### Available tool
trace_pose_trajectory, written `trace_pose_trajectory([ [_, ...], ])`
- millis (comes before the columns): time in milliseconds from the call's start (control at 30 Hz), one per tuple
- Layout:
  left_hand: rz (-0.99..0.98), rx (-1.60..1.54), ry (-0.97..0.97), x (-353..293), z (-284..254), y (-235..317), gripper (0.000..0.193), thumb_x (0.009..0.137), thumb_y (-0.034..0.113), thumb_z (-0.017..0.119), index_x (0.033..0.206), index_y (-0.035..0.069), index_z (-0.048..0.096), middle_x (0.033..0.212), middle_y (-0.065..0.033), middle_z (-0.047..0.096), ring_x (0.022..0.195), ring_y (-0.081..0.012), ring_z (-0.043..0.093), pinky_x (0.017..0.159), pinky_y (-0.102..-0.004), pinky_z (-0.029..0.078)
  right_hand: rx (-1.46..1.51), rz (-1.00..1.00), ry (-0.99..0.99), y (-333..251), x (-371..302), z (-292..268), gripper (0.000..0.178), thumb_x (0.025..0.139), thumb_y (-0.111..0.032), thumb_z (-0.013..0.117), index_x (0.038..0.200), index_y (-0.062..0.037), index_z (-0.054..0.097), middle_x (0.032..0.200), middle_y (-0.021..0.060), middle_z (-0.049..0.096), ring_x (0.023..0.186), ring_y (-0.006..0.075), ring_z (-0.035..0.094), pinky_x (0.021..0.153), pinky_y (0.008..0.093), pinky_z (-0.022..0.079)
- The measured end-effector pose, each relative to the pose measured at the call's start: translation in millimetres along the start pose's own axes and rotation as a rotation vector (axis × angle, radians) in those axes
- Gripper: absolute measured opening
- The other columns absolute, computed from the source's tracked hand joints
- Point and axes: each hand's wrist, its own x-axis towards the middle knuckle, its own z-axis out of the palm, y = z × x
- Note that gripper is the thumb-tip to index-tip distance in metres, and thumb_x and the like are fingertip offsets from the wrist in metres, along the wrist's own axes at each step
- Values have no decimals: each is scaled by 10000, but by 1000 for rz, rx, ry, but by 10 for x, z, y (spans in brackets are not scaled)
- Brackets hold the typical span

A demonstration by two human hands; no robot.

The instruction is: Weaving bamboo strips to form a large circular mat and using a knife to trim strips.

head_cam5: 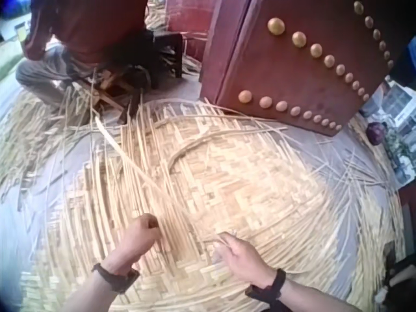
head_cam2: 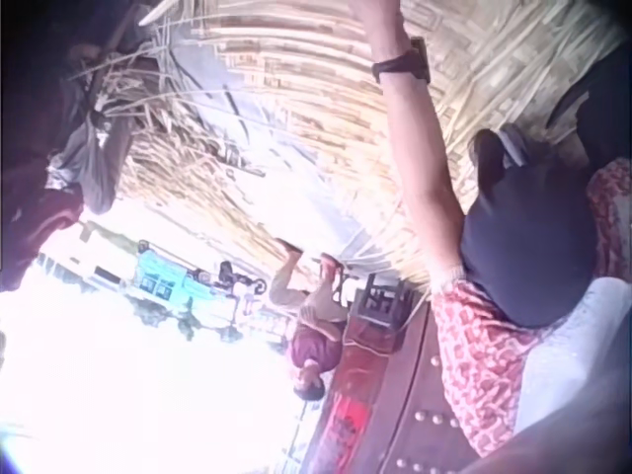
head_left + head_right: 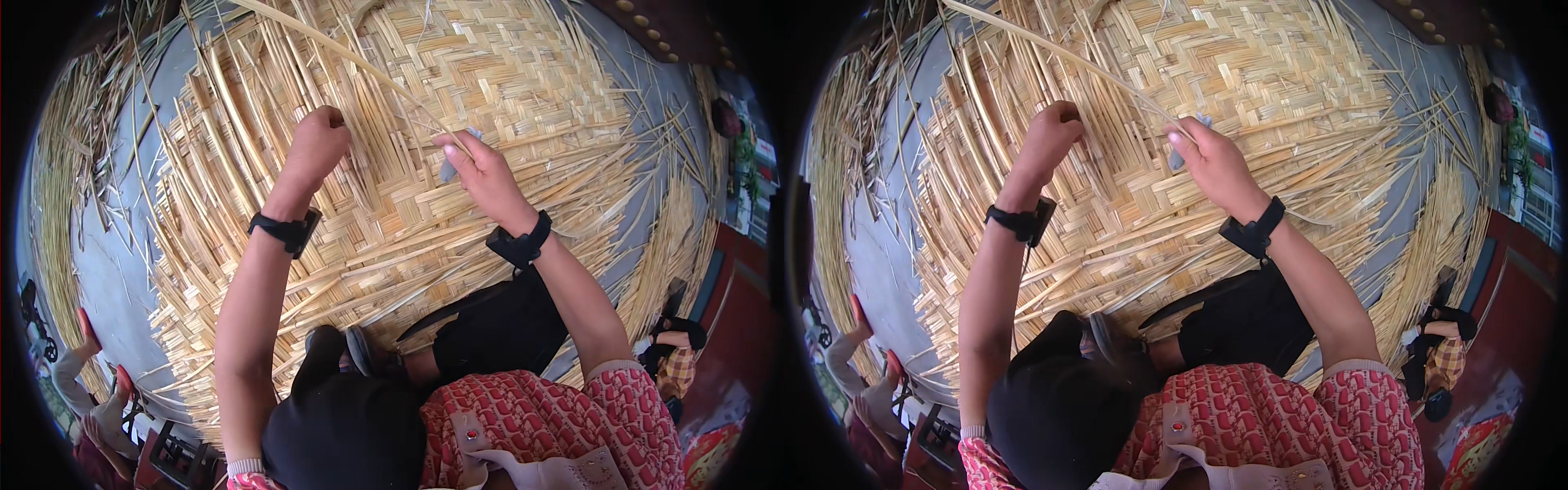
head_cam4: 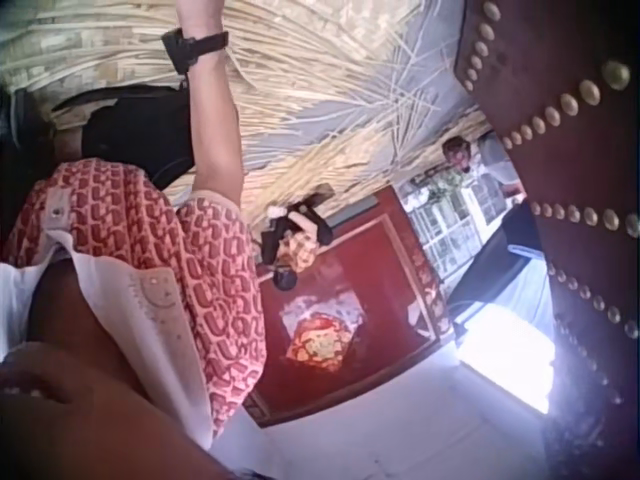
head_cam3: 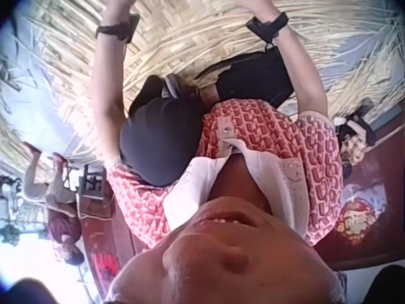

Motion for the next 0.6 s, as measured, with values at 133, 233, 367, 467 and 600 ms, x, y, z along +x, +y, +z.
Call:
trace_pose_trajectory([
  [133, -354, -580, -365, 158, -265, 360, 468, 898, 401, 640, 1089, -25, 599, 956, -125, 646, 896, -235, 641, 821, -363, 532, 122, -18, -42, -23, 273, 4, 312, 1029, -309, 508, 1163, -57, 635, 825, 81, 657, 780, 185, 649, 709, 332, 500],
  [233, -409, -666, -482, 253, -256, 228, 690, 946, 591, 537, 1248, -29, 548, 1087, -148, 644, 1037, -221, 625, 927, -375, 516, 199, 27, -99, -334, 337, 48, 324, 1036, -300, 489, 1177, -39, 619, 866, 99, 665, 794, 176, 657, 699, 308, 517],
  [367, -266, -1467, -367, 224, -30, 368, 993, 883, 806, 305, 1385, -42, 429, 1253, -187, 607, 1178, -275, 583, 1035, -384, 454, 444, 186, -1, -159, 283, 176, 342, 1050, -235, 433, 1281, 7, 510, 1024, 170, 659, 916, 221, 689, 750, 307, 564],
  [467, -235, -1374, -353, 368, -232, 386, 1111, 831, 869, 204, 1389, -67, 423, 1277, -219, 591, 1202, -303, 568, 1031, -373, 450, 574, 180, 32, -32, 188, 381, 330, 1046, -125, 370, 1346, 10, 386, 1146, 223, 608, 1034, 283, 671, 875, 367, 567],
  [600, -19, -1579, -299, 503, -505, 756, 1164, 824, 876, 122, 1462, -78, 320, 1388, -255, 503, 1267, -331, 526, 1038, -399, 449, 524, 171, 97, 148, 134, 528, 322, 1023, -38, 341, 1343, -4, 345, 1252, 214, 540, 1134, 284, 617, 938, 355, 523],
])
